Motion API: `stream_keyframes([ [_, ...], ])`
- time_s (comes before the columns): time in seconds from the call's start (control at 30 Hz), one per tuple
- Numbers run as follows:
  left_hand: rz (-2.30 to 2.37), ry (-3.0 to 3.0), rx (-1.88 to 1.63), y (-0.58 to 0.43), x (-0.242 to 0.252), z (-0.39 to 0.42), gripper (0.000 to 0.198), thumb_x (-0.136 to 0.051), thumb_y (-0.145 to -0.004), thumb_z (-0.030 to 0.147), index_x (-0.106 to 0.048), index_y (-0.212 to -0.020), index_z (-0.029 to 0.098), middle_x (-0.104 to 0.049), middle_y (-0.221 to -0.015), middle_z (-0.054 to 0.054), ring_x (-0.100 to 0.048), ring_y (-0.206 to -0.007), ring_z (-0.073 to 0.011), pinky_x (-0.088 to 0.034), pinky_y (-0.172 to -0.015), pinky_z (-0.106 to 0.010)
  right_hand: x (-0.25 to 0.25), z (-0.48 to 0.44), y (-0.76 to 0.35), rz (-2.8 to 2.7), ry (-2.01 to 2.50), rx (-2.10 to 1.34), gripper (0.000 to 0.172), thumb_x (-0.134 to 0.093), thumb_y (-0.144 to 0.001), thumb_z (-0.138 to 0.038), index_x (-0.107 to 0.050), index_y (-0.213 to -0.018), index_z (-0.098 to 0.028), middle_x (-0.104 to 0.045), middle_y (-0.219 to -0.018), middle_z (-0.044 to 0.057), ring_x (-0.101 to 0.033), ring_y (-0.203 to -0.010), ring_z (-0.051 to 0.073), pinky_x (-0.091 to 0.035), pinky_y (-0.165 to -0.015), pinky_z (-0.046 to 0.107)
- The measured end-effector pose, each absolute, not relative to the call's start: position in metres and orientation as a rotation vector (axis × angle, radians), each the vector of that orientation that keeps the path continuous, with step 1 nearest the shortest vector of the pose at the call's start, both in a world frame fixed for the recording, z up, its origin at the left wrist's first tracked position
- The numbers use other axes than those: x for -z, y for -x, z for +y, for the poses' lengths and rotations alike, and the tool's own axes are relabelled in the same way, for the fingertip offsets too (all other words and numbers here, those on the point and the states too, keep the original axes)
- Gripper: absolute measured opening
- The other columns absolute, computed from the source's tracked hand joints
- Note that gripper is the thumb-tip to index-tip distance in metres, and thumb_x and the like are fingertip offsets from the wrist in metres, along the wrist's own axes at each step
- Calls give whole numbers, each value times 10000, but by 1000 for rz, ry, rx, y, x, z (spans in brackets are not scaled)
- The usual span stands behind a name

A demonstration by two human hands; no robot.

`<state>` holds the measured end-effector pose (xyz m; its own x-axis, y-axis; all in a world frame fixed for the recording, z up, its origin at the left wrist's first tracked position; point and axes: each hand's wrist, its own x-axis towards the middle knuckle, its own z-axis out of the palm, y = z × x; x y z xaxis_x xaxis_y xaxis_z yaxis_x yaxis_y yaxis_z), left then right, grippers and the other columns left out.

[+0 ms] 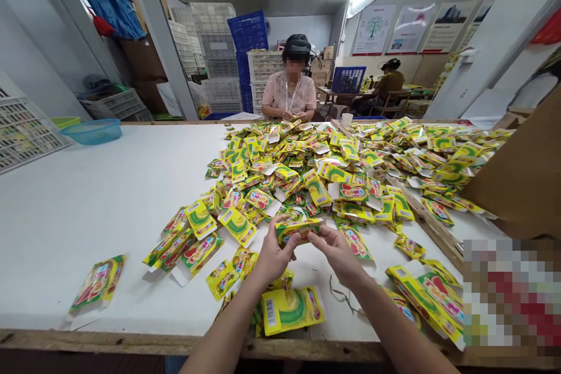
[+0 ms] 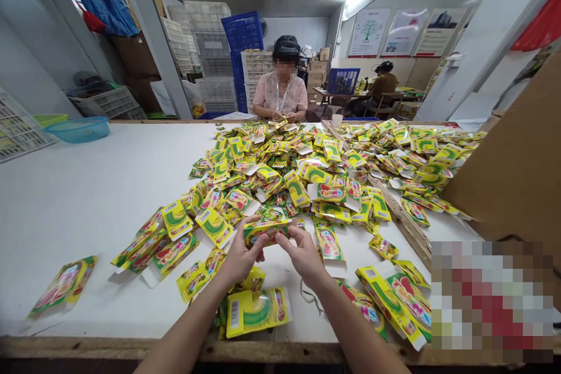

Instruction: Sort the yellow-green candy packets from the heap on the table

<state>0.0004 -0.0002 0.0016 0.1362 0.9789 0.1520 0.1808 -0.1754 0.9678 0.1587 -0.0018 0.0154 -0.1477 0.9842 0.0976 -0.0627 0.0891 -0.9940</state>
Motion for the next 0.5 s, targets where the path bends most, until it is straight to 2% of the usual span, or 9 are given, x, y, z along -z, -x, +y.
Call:
stream_keyframes([
  [0.1, 1118, -1475, -1187, -2, 1, 0, 385, -560, -783, 469, -410, -1020, 205, -597, -734, 31, -489, -440, -70, -419, -444, -207, -20, -3, -158, -1417, 977, -1405, 376, -639, -709, -534, -685, -866, -196, -701, -908, 64, -612, -906, 225, -409, -918, 410],
  [0.2, 1133, -1528, -1313, -5, -1, -1, 282, -580, -780, 422, -436, -881, 202, -601, -742, 20, -567, -587, -104, -464, -566, -224, -18, -2, -154, -1400, 971, -1421, 390, -649, -691, -542, -671, -852, -187, -699, -896, 68, -625, -883, 224, -433, -899, 413],
  [0.27, 1145, -1524, -1403, -7, -3, -1, 254, -582, -781, 404, -444, -841, 199, -609, -763, 7, -593, -701, -129, -475, -659, -241, -13, -1, -150, -1292, 1043, -1276, 420, -679, -650, -543, -648, -858, -180, -688, -893, 77, -634, -839, 225, -479, -829, 396],
  [0.33, 1152, -1484, -1439, -9, -3, -2, 261, -587, -776, 412, -452, -840, 198, -608, -779, 1, -596, -733, -136, -474, -687, -249, -6, -3, -148, -1174, 1159, -1069, 505, -737, -582, -516, -613, -949, -192, -664, -960, 81, -635, -804, 217, -513, -741, 366],
  [0.4, 1119, -1457, -1322, -10, 1, -2, 303, -592, -761, 452, -460, -854, 195, -596, -773, 4, -585, -666, -127, -472, -613, -238, -2, -4, -153, -1170, 1252, -1009, 594, -782, -529, -466, -582, -1026, -208, -637, -1034, 78, -633, -821, 208, -525, -703, 337],
  [0.5, 1023, -1433, -993, -8, 6, 0, 384, -506, -780, 548, -467, -916, 190, -567, -706, 19, -528, -509, -103, -418, -464, -218, -6, -2, -183, -1342, 1346, -1276, 547, -789, -517, -448, -609, -963, -187, -662, -923, 68, -639, -760, 204, -531, -628, 321],
])
